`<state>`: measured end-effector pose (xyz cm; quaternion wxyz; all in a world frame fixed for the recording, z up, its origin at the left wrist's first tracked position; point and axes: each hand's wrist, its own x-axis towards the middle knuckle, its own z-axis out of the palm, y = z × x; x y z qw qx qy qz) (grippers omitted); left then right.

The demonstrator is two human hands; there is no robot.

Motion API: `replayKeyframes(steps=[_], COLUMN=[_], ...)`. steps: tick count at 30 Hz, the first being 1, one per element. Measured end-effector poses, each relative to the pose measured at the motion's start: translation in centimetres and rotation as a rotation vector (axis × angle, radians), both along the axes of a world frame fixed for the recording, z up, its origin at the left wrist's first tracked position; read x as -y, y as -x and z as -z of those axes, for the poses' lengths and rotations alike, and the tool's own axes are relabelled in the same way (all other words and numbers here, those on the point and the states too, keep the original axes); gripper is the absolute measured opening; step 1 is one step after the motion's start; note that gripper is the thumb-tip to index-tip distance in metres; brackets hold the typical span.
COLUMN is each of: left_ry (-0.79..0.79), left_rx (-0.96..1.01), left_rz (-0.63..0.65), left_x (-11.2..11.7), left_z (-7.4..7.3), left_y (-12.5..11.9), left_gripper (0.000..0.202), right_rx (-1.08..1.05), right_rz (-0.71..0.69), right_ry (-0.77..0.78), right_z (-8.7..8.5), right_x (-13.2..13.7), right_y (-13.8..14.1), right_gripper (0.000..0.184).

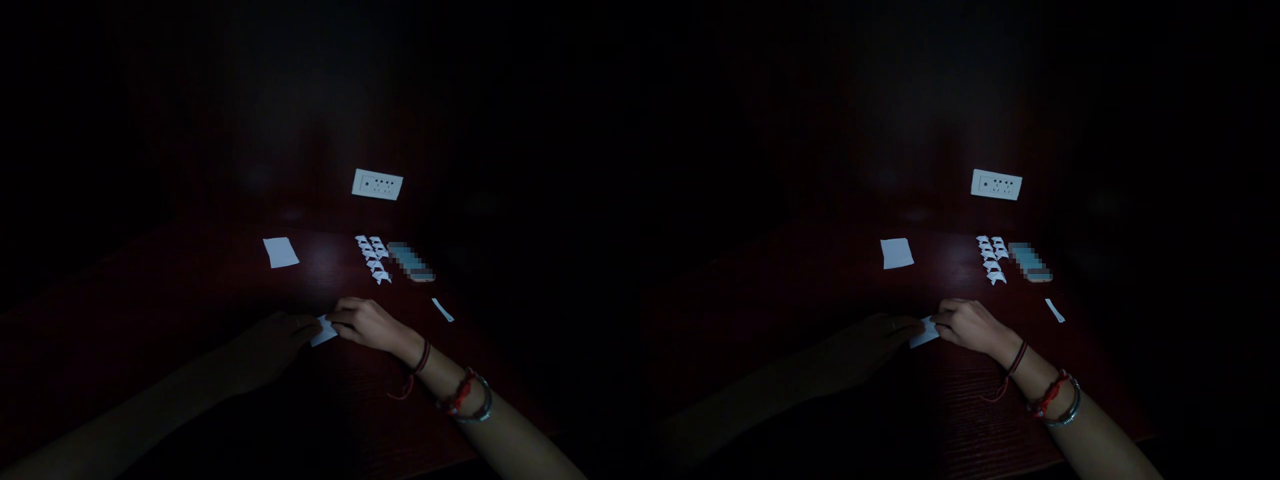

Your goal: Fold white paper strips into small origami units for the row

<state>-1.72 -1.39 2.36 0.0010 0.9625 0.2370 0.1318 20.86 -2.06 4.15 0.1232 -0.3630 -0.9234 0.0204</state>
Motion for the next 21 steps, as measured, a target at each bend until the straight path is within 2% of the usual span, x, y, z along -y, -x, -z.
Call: replayKeyframes(steps=[5,13,21], left_ry=[0.018,0.035,0.093], left_rx=[-0.018,0.035,0.098], left_rz=[0.015,0.026,0.06], left_x=[0.0,-0.8,-1.0], left_z=[-0.2,0.9,0.3], left_y=[0.0,0.1,0.2], left_gripper=[0.042,0.044,0.049], right_rx=[-0.023,-0.035,-0.019], right_rz=[-0.032,-0.019,-0.041], right_ry=[0.046,0.081,0.068], right_z=[-0.2,-0.5,-0.3], right_x=[0.2,0.3,0.2], right_y=[0.0,0.2,0.1], right_gripper=[0.021,0.021,0.024])
